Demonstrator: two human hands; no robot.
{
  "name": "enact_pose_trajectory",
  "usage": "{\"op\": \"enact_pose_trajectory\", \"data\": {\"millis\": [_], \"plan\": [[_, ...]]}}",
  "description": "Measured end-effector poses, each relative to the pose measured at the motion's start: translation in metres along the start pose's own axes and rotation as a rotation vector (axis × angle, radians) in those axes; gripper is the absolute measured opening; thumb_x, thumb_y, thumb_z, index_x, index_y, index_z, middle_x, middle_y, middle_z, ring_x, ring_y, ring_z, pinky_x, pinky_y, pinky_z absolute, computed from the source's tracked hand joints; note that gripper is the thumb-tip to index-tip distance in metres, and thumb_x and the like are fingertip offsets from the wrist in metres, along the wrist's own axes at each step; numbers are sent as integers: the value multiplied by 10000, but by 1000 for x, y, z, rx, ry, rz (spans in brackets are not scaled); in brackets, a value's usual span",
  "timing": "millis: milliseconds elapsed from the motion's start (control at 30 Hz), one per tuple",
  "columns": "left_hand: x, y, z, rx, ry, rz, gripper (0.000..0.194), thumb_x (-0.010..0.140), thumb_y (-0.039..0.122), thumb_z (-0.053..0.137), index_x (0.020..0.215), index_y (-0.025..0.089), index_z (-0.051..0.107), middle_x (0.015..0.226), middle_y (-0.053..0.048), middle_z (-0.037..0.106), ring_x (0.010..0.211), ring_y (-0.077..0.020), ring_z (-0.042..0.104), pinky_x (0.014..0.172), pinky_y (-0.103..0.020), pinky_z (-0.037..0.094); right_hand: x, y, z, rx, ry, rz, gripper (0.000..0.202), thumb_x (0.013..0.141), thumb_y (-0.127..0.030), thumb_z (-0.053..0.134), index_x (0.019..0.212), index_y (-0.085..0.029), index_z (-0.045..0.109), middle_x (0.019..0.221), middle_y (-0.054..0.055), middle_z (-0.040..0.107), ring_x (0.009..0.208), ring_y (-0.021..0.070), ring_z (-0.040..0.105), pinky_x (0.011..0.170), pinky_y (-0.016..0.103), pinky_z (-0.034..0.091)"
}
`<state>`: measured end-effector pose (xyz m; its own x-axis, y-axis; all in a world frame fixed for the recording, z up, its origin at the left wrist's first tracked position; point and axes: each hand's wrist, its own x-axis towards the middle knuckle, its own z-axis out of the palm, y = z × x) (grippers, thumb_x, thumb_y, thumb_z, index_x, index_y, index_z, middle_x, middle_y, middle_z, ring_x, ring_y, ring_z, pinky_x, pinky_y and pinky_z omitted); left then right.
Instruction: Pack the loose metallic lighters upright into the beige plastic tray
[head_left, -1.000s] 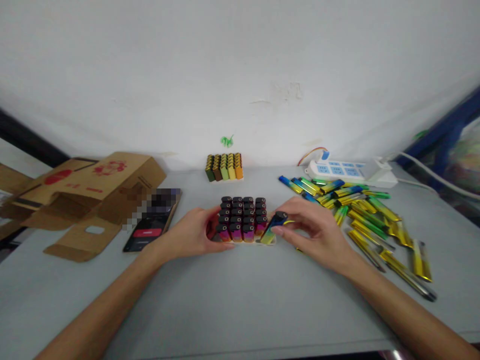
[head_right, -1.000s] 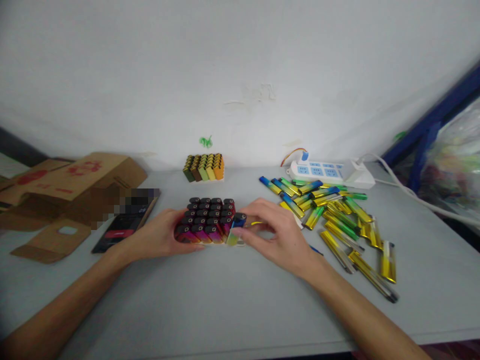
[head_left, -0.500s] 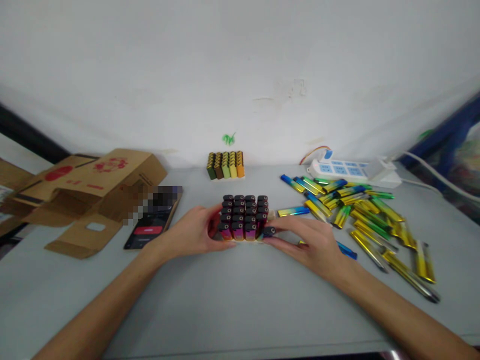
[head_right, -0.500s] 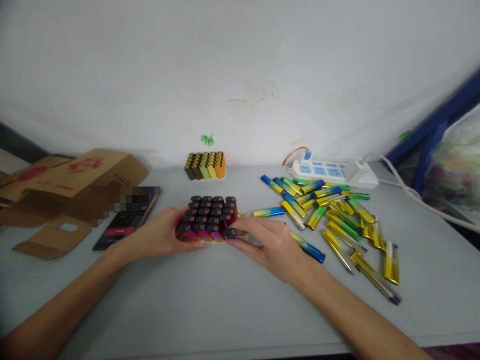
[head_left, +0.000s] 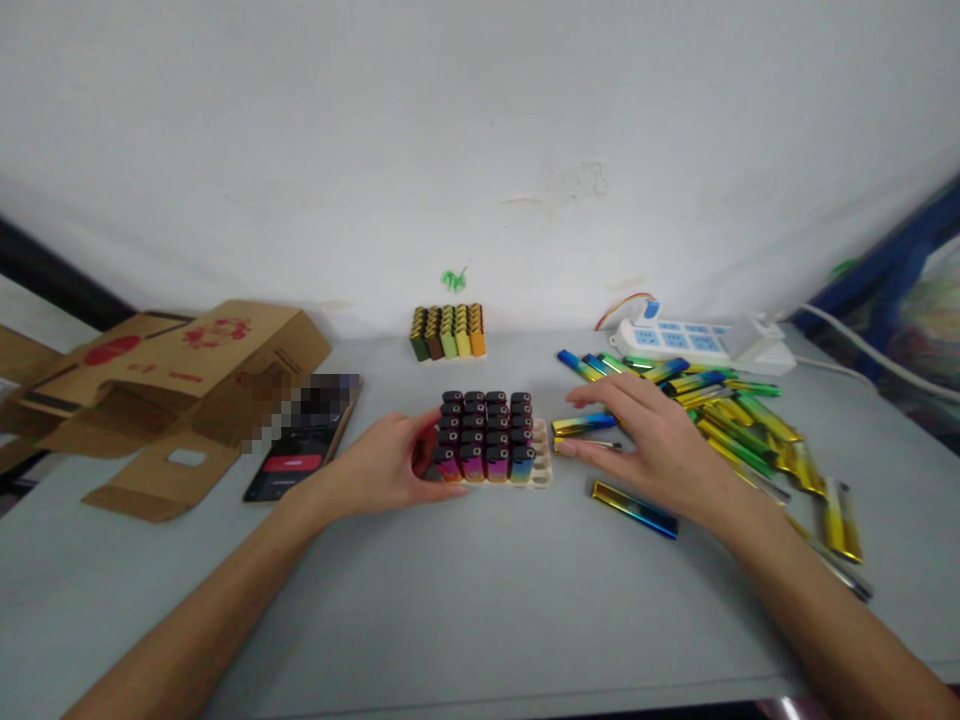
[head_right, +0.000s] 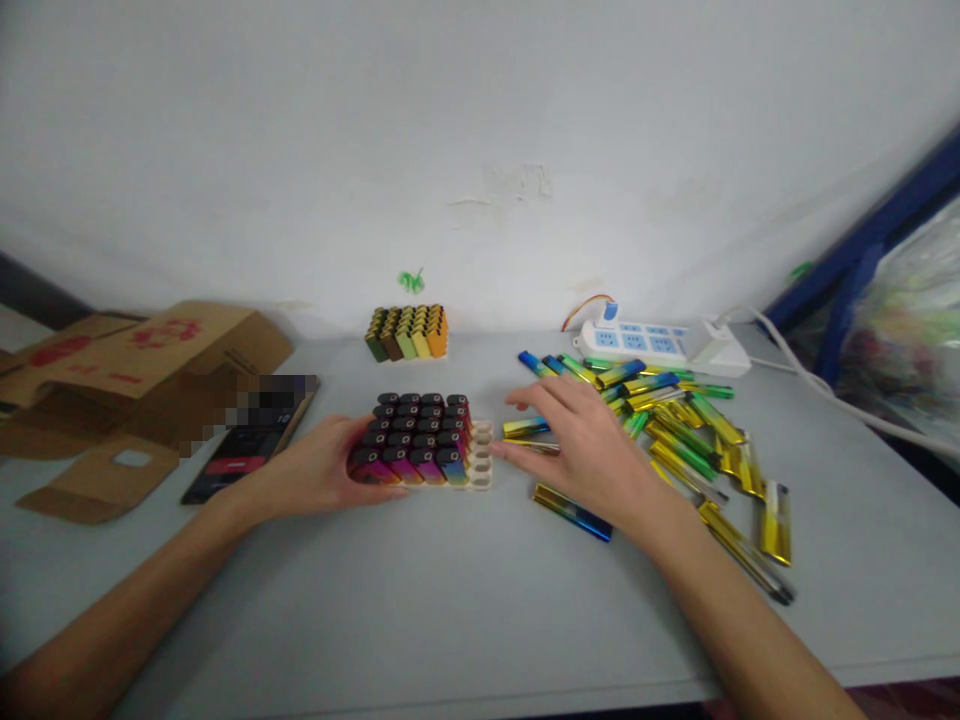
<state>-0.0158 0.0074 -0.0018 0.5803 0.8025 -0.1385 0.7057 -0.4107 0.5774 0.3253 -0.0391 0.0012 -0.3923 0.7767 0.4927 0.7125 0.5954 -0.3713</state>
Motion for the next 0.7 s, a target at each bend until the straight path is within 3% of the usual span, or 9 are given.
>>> {"op": "enact_pose_trajectory", "data": {"millis": [100,200,300,400,533,700], "plan": [[1,-1,0,0,7,13,453,807,580,819,989,211,630,732,25,689,576,-147,537,538,-279,359,-3,21,-4,-57,-105,29,342,989,-472,780,1242,-243,766,1282,154,752,1269,382,691,1091,580,574],[1,0,0,12,12,12,443,801,569,825,969,213,623,716,25,677,577,-150,533,533,-283,360,-7,37,-1,-87,-193,44,241,1023,-386,733,1196,-228,789,1243,149,742,1221,362,704,1060,570,600],[1,1,-1,29,15,12,432,815,562,810,966,206,616,721,26,673,590,-150,544,546,-283,370,-10,49,3,-122,-226,57,187,1048,-280,662,1152,-210,801,1217,156,737,1166,343,712,1052,563,603],[1,1,-1,60,34,7,447,819,583,792,964,199,613,719,25,670,586,-148,544,550,-286,370,-12,57,4,-138,-215,69,162,1007,-267,709,1127,-206,798,1216,155,737,1165,344,709,1058,565,596],[2,1,0,63,54,3,451,820,594,783,961,201,611,714,24,670,584,-145,537,551,-287,367,-9,56,2,-130,-207,96,114,964,-319,769,1027,-224,767,1152,131,757,1118,344,721,995,542,604],[2,2,1,52,59,5,444,810,581,790,960,202,615,695,34,661,575,-140,534,545,-285,365,-2,41,-2,-11,-117,247,128,988,-331,715,1061,-238,764,1007,83,811,918,305,763,844,456,594]]}}
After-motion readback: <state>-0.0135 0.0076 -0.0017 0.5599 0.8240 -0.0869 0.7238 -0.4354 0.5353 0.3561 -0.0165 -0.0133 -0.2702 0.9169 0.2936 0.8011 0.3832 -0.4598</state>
